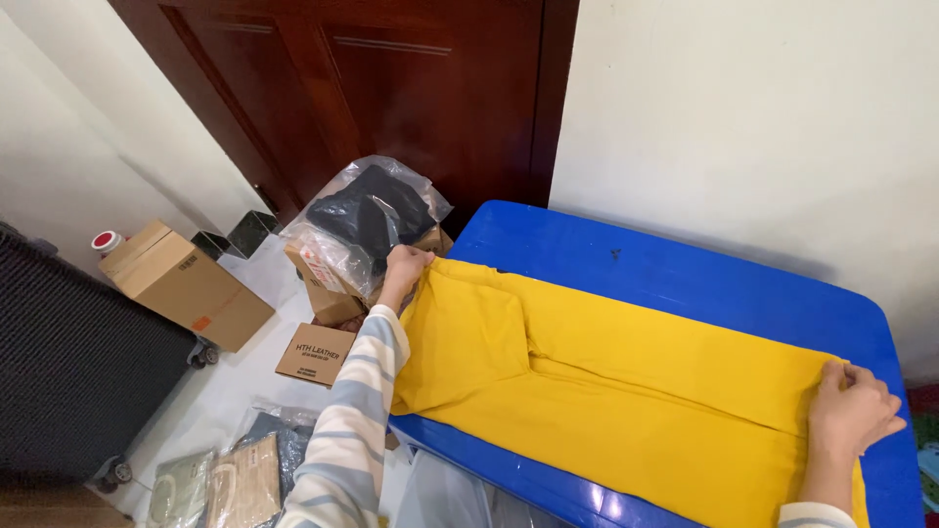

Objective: Folding a yellow t-shirt and placing it into a plastic shipping bag

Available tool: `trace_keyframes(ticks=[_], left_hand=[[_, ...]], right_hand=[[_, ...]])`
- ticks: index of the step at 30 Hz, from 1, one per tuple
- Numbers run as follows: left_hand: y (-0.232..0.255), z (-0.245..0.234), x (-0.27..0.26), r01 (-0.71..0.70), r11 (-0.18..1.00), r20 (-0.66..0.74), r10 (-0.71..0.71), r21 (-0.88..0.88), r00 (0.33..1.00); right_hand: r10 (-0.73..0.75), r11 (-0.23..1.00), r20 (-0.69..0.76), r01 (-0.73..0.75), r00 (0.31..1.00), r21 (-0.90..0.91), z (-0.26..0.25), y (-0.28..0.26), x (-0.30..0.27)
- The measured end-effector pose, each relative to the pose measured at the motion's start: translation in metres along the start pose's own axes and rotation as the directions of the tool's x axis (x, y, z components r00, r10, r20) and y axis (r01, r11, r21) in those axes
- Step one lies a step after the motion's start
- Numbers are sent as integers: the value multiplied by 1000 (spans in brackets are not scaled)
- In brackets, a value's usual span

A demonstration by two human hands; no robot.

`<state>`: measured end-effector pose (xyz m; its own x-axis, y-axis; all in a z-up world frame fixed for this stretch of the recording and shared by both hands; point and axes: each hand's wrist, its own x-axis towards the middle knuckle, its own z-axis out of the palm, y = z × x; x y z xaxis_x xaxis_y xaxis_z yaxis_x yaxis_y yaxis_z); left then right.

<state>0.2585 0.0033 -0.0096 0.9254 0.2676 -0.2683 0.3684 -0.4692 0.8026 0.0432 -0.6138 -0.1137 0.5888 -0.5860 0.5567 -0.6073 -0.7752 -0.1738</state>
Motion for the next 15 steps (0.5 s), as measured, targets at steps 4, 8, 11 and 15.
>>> trace_keyframes(ticks=[4, 8, 11, 15], left_hand=[[-20, 18, 23, -96, 995, -73, 96, 8, 993], [-3, 5, -11, -97, 995, -61, 95, -18, 994], [-11, -17, -39, -179, 982, 32, 178, 59, 984], [-14, -56, -100, 197, 959, 380, -262, 202, 887]], right_hand=[[-12, 1000, -25, 12, 1000, 14, -1, 1, -2], [-19, 999, -65, 21, 998, 41, -8, -2, -1], [50, 996, -70, -45, 996, 73, -20, -12, 0], [95, 985, -153, -115, 984, -127, -3, 0, 3]])
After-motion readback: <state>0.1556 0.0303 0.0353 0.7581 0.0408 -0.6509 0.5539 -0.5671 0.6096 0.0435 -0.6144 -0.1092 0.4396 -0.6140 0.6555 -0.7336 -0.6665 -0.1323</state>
